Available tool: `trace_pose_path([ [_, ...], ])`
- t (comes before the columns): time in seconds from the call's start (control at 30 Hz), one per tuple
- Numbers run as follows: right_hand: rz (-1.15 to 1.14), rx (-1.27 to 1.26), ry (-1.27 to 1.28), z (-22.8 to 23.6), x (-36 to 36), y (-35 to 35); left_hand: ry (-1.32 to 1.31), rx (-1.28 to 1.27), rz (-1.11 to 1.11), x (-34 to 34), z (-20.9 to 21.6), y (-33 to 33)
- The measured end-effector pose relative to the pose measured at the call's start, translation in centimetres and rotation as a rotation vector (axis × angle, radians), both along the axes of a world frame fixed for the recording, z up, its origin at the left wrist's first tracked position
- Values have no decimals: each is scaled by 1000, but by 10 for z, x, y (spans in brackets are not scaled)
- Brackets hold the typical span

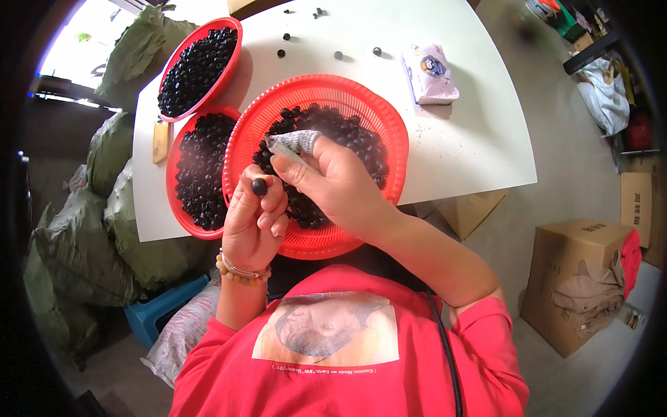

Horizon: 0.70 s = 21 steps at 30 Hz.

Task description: The person uses a small metal tool to remove the pits from black olives. They pick up an olive from a red basket, insert the tool to extract the pit, and place the pitted olive into a second basket. The process is repeated continuously for the duration of the clip.

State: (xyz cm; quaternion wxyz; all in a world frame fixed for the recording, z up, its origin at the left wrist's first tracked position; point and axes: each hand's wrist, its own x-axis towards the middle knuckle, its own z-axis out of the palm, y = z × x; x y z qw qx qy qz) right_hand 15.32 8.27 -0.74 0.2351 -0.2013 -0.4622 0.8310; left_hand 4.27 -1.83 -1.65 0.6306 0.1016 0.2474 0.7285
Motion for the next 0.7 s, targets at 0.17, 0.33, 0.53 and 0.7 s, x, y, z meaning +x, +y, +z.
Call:
trace_pose_path([
  [0.17, 108, 107, -41, 5, 14, 5, 62, -19, 33, -4, -2, 0],
  [0.33, 7, 225, 45, -4, 15, -7, 111, 3, 86, -3, 0, 1],
  [0.53, -8, 432, -30, -2, 18, -11, 161, -20, 166, 0, 1, 2],
  [0.7, 12, 404, -21, -1, 18, -12, 209, 15, 140, -2, -3, 1],
])
